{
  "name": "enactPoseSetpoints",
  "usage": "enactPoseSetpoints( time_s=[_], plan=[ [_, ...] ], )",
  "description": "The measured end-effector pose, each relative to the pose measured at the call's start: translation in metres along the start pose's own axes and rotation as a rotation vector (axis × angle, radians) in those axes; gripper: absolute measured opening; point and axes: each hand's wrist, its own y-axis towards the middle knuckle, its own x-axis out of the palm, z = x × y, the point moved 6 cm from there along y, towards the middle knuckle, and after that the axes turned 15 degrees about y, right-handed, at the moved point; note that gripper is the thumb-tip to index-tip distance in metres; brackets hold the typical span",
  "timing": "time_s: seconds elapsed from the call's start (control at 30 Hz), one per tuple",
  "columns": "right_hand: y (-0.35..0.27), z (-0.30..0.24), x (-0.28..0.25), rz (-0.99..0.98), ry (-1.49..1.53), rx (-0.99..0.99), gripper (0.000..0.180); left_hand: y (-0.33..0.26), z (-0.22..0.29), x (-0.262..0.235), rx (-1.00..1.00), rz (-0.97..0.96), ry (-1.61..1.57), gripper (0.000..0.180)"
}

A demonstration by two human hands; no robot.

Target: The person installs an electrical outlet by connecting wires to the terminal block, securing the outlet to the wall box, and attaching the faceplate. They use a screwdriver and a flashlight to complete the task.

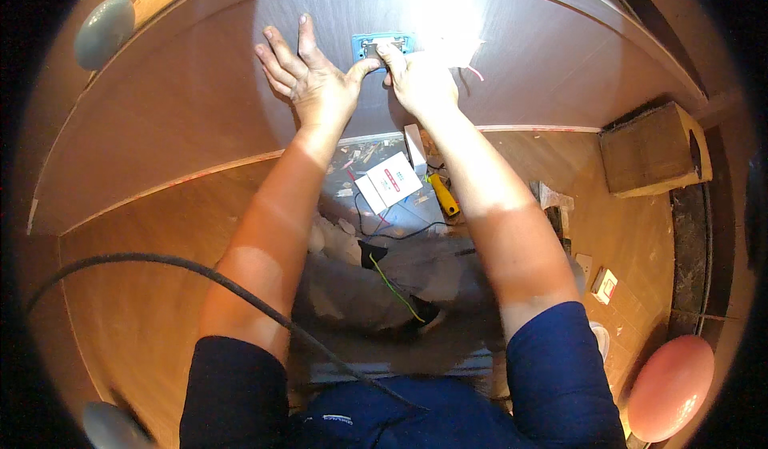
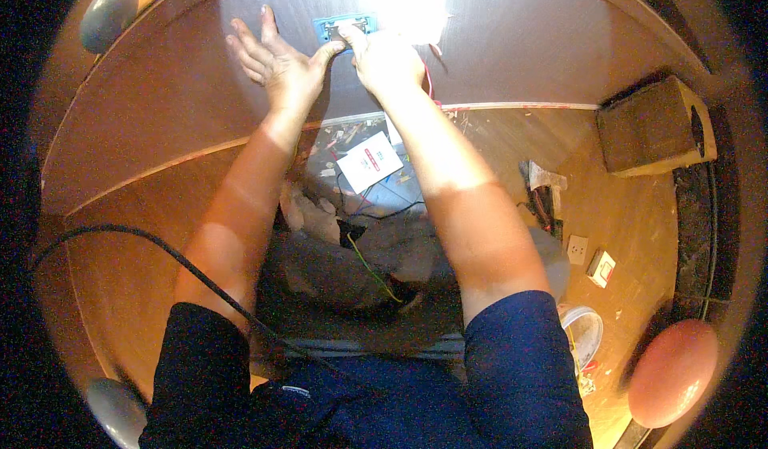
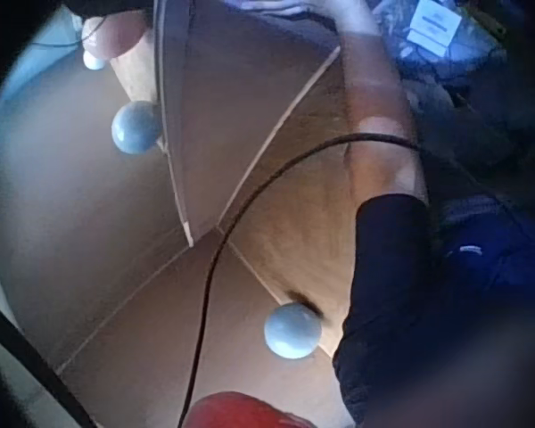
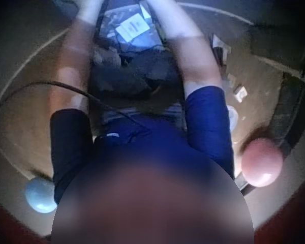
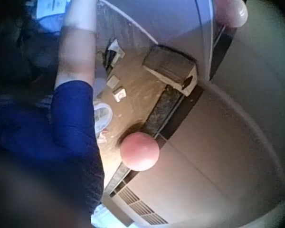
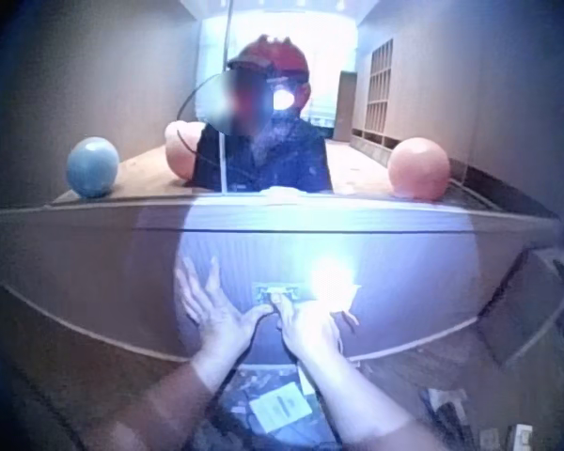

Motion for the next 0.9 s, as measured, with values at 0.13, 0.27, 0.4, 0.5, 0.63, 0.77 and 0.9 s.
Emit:
enactPoseSetpoints(
  time_s=[0.13, 0.27, 0.4, 0.5, 0.63, 0.77, 0.9],
  plan=[
    [-0.013, -0.016, -0.015, -0.104, 0.011, 0.156, 0.062, -0.001, 0.002, -0.023, 0.047, -0.096, 0.053, 0.120],
    [-0.091, 0.003, -0.076, -0.350, -0.070, -0.029, 0.053, -0.031, -0.003, -0.062, 0.322, -0.141, -0.075, 0.088],
    [-0.174, 0.113, -0.170, -0.473, -0.178, 0.359, 0.035, -0.100, -0.031, -0.037, -0.056, -1.007, -0.441, 0.035],
    [-0.244, 0.186, -0.209, -0.472, -0.306, 0.656, 0.032, -0.132, -0.023, -0.038, 0.161, -1.055, -0.386, 0.019],
    [-0.319, 0.242, -0.193, -0.584, -0.129, 0.615, 0.028, -0.166, 0.001, -0.021, 0.339, -1.266, -0.377, 0.016],
    [-0.358, 0.285, -0.147, -0.637, -0.185, 0.530, 0.029, -0.193, 0.026, -0.006, 0.558, -1.334, -0.289, 0.022],
    [-0.358, 0.276, -0.120, -0.547, 0.094, 0.271, 0.025, -0.226, 0.041, 0.005, 0.564, -1.422, -0.151, 0.025]
  ],
)
